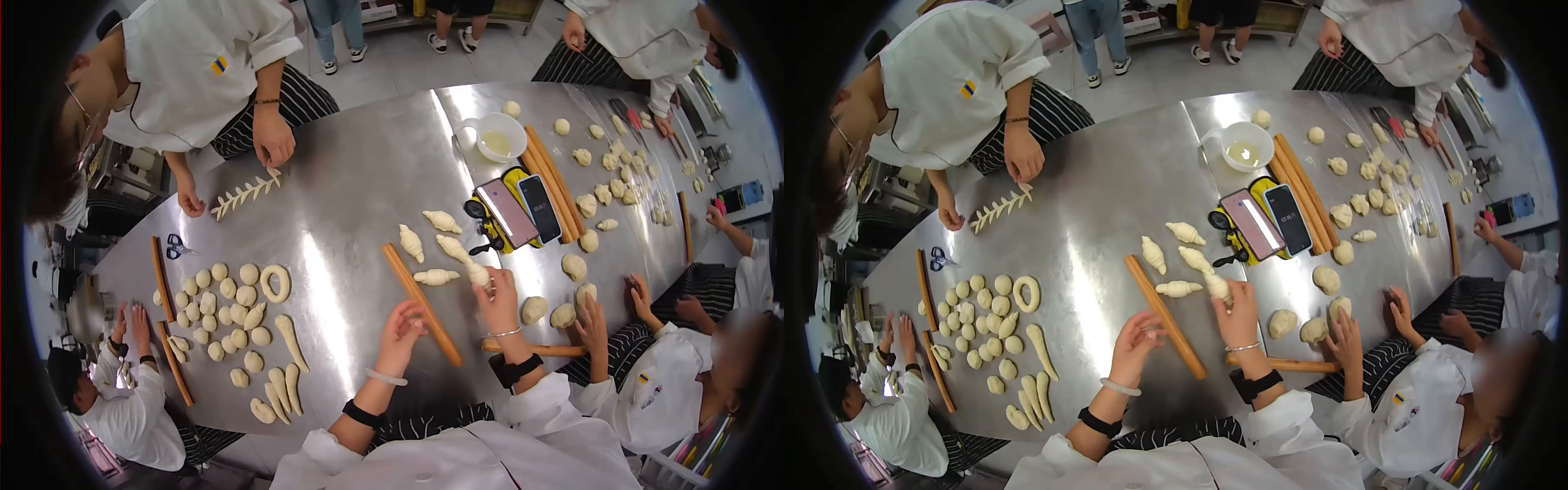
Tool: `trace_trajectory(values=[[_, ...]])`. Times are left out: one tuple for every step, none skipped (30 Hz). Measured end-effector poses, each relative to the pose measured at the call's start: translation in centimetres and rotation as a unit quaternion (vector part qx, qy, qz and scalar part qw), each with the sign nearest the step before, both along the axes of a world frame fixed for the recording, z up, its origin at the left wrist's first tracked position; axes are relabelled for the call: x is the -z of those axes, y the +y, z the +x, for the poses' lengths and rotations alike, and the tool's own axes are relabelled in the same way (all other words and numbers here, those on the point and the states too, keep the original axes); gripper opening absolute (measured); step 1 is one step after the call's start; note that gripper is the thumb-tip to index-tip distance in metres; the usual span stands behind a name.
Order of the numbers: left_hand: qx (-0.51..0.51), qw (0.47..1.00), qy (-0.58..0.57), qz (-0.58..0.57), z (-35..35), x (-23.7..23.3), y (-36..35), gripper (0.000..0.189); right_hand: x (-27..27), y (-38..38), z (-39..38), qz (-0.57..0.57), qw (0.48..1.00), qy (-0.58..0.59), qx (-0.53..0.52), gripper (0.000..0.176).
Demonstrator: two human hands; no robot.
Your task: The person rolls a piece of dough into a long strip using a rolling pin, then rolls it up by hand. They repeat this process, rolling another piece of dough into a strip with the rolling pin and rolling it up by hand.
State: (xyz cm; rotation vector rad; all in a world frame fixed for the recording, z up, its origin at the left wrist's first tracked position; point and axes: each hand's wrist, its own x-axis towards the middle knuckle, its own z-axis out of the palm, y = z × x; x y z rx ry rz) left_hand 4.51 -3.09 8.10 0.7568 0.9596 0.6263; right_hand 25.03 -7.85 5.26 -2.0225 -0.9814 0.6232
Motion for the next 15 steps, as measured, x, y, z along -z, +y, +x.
trace_trajectory(values=[[0.004,0.999,0.033,0.007,-0.9,0.1,0.1,0.032,0.8,0.8,0.9,-0.004,0.999,-0.052,0.007,0.038],[-0.021,0.999,0.044,0.011,-2.1,0.6,-0.2,0.032,2.6,1.4,1.8,-0.022,0.993,-0.114,0.002,0.040],[-0.021,0.997,0.062,0.032,-3.9,1.6,-0.9,0.031,5.1,1.9,2.6,0.014,0.983,-0.181,-0.001,0.043],[-0.027,0.995,0.087,0.047,-6.1,2.1,-1.9,0.030,5.2,2.7,2.9,-0.029,0.984,-0.175,-0.017,0.045],[-0.072,0.989,0.117,0.055,-7.8,2.0,-2.9,0.025,6.7,2.9,3.5,-0.070,0.974,-0.216,-0.029,0.048],[-0.107,0.983,0.143,0.050,-10.4,1.8,-3.8,0.025,6.6,2.9,3.4,-0.051,0.964,-0.259,-0.032,0.053],[-0.117,0.941,0.278,0.153,-12.6,1.6,-4.5,0.024,6.9,2.4,3.8,-0.003,0.944,-0.329,-0.038,0.054],[-0.112,0.874,0.401,0.251,-14.7,1.7,-4.9,0.023,4.8,2.1,3.1,-0.023,0.946,-0.323,-0.023,0.051],[-0.145,0.773,0.514,0.342,-17.2,1.8,-5.3,0.024,2.5,1.4,1.8,-0.025,0.959,-0.279,-0.043,0.046],[-0.165,0.729,0.569,0.342,-19.5,1.2,-5.5,0.026,2.0,0.8,0.0,-0.021,0.960,-0.275,-0.051,0.046],[-0.176,0.717,0.589,0.328,-21.5,1.4,-5.6,0.026,1.5,-0.1,-1.7,-0.081,0.977,-0.170,-0.105,0.045],[-0.187,0.707,0.605,0.315,-22.9,1.6,-5.6,0.026,0.9,-1.0,-3.2,-0.140,0.976,-0.065,-0.155,0.043],[-0.191,0.708,0.602,0.317,-23.6,2.1,-5.5,0.026,1.5,-1.8,-5.0,-0.107,0.970,-0.107,-0.188,0.041],[-0.166,0.700,0.598,0.353,-24.0,2.4,-5.0,0.028,2.4,-2.3,-7.0,-0.075,0.962,-0.148,-0.218,0.040],[-0.139,0.692,0.592,0.390,-24.3,2.6,-4.6,0.030,2.5,-2.4,-8.6,-0.066,0.949,-0.221,-0.213,0.042]])
